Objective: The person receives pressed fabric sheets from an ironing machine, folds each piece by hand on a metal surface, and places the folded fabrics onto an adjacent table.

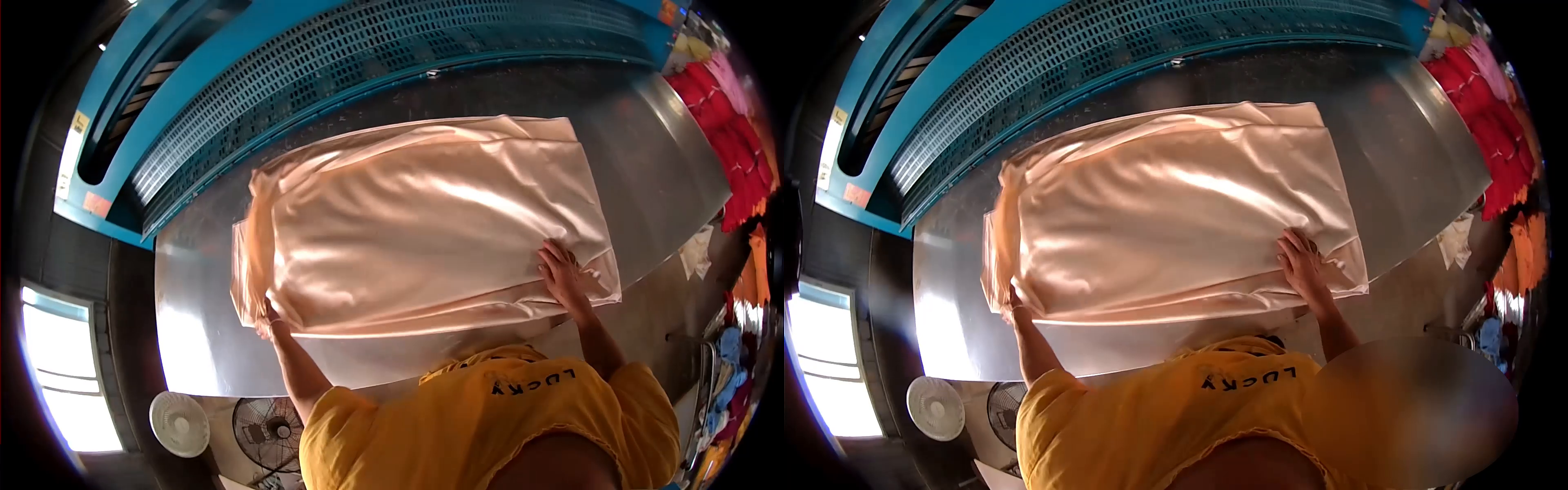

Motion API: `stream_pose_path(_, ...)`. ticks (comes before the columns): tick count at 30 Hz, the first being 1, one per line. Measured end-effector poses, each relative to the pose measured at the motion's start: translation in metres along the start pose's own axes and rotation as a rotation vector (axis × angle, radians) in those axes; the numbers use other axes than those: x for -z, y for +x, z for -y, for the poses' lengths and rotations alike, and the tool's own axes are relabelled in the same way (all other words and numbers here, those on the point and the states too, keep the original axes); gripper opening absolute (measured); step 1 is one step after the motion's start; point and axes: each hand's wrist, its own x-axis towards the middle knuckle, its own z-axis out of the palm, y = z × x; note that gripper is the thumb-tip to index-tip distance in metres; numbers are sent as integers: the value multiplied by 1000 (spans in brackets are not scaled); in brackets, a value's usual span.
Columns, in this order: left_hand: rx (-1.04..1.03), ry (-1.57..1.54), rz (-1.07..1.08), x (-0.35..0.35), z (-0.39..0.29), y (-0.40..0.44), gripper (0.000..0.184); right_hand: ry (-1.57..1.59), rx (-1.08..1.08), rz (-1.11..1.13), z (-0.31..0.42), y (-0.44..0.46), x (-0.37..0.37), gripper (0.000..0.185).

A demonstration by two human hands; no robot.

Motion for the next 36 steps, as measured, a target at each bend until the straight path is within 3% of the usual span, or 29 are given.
stream_pose_path(1, -32, 93, -37, 0, -1, -1, 77, 71, -67, -33, -12, -10, 0, 23)
stream_pose_path(3, -111, -105, 85, -19, 3, 23, 66, 100, -147, -189, -25, -23, 11, 18)
stream_pose_path(4, -146, -395, 251, -48, 5, 62, 57, 10, -84, -210, -31, -17, 33, 18)
stream_pose_path(5, -175, -684, 424, -69, 1, 77, 47, -87, -175, -299, -42, -20, 43, 18)
stream_pose_path(6, -278, -541, 294, -43, -36, 19, 39, -190, -269, -391, -56, -25, 55, 19)
stream_pose_path(8, -465, -1038, 558, -47, -93, -72, 15, 146, -573, -561, -145, -54, 37, 22)
stream_pose_path(10, -318, -1488, 1141, -60, -124, -153, 10, 302, -803, -445, -186, -79, 27, 30)
stream_pose_path(11, -453, -1406, 1406, -62, -127, -207, 11, 282, -882, -242, -187, -77, 27, 36)
stream_pose_path(12, -592, -1298, 1661, -66, -126, -258, 13, 187, -650, -306, -158, -67, 29, 41)
stream_pose_path(13, -136, -1329, 2331, -123, -112, -277, 2, 249, -721, -183, -163, -63, 15, 40)
stream_pose_path(14, -655, -1054, 2066, -116, -91, -324, 19, 552, -740, -176, -140, -58, 24, 33)
stream_pose_path(15, -1356, -495, 1473, -108, -70, -373, 36, 742, -777, -227, -125, -56, 35, 30)
stream_pose_path(16, -1627, -135, 1064, -98, -49, -423, 54, 934, -813, -281, -111, -57, 47, 28)
stream_pose_path(18, -1799, 48, 1051, -54, -25, -494, 76, 1174, -696, -498, -58, -52, 98, 27)
stream_pose_path(19, -1758, -21, 1144, -48, 3, -507, 84, 1285, -639, -607, -41, -52, 110, 27)
stream_pose_path(20, -1712, -90, 1235, -41, 29, -516, 93, 1294, -744, -596, -44, -56, 110, 30)
stream_pose_path(22, -1790, 106, 974, -23, 58, -548, 101, 1305, -936, -568, -58, -61, 118, 35)
stream_pose_path(23, -1816, 195, 837, -16, 67, -560, 105, 1437, -921, -599, -59, -51, 114, 31)
stream_pose_path(24, -1772, 156, 776, -18, 71, -568, 100, 1352, -905, -623, -41, -33, 118, 32)
stream_pose_path(26, -1672, 73, 649, -32, 73, -578, 92, 1407, -661, -448, 9, 9, 111, 35)
stream_pose_path(27, -1728, 97, 461, -69, 90, -564, 84, 1566, -446, -178, 38, 26, 108, 36)
stream_pose_path(28, -1870, 166, 338, -88, 89, -541, 65, 1639, -383, 74, 71, 41, 106, 38)
stream_pose_path(29, -2006, 227, 187, -107, 89, -519, 47, 1390, -68, 72, 96, 55, 89, 39)
stream_pose_path(30, -2128, 272, 19, -126, 88, -497, 30, 1259, 65, 142, 114, 57, 87, 39)
stream_pose_path(31, -1586, -186, 577, -109, 86, -486, 28, 1131, 202, 192, 132, 59, 84, 39)
stream_pose_path(32, -920, -578, 1016, -89, 88, -471, 28, 1139, 175, 319, 146, 56, 93, 40)
stream_pose_path(33, -539, -621, 1144, -73, 92, -455, 31, 881, 228, 242, 145, 50, 80, 47)
stream_pose_path(34, -129, -689, 1180, -57, 96, -439, 34, 731, 246, 347, 144, 44, 66, 51)
stream_pose_path(36, -385, -488, 1231, -31, 104, -382, 31, 422, 270, 553, 144, 26, 32, 60)
